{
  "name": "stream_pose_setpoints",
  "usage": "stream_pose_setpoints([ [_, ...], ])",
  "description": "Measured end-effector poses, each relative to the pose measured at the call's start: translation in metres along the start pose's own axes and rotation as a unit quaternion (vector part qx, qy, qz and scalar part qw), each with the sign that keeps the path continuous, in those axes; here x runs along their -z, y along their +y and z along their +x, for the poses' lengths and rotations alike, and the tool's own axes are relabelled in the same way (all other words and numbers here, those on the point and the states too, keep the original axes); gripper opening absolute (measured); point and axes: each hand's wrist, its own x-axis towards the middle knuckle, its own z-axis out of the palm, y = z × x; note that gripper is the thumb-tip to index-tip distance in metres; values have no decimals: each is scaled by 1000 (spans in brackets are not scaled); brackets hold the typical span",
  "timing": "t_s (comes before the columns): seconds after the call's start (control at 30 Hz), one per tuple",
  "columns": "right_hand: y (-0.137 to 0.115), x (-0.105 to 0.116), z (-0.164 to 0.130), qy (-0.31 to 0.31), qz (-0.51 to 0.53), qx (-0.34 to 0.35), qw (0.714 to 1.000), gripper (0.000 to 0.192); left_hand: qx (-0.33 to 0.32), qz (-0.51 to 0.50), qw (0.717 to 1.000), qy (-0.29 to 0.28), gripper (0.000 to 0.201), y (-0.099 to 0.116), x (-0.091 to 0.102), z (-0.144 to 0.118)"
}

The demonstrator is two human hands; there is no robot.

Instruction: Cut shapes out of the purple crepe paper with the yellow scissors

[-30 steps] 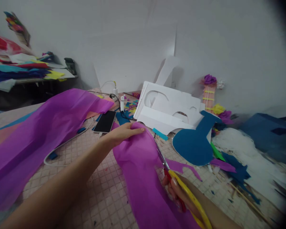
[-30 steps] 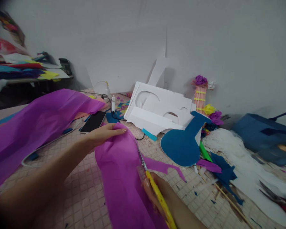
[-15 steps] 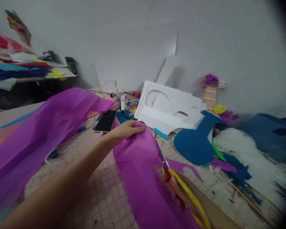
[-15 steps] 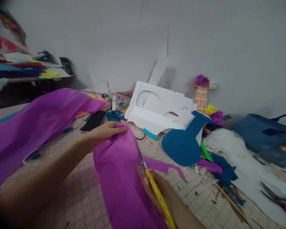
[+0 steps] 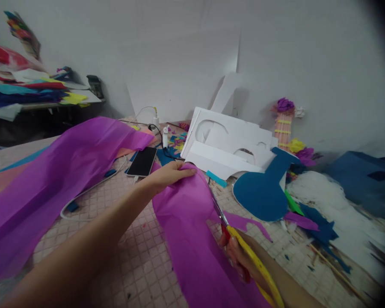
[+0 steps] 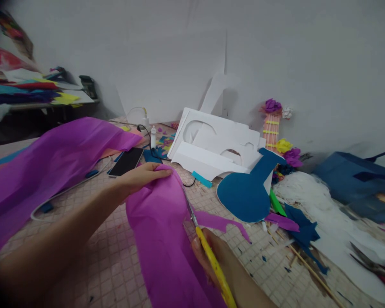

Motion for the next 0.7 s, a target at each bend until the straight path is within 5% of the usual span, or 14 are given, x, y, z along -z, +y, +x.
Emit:
stream_pose_setpoints([
  [0.7, -10, -1, 1, 1, 19, -41, 999, 62, 6, 9, 1000, 5, 30, -2, 0, 3],
])
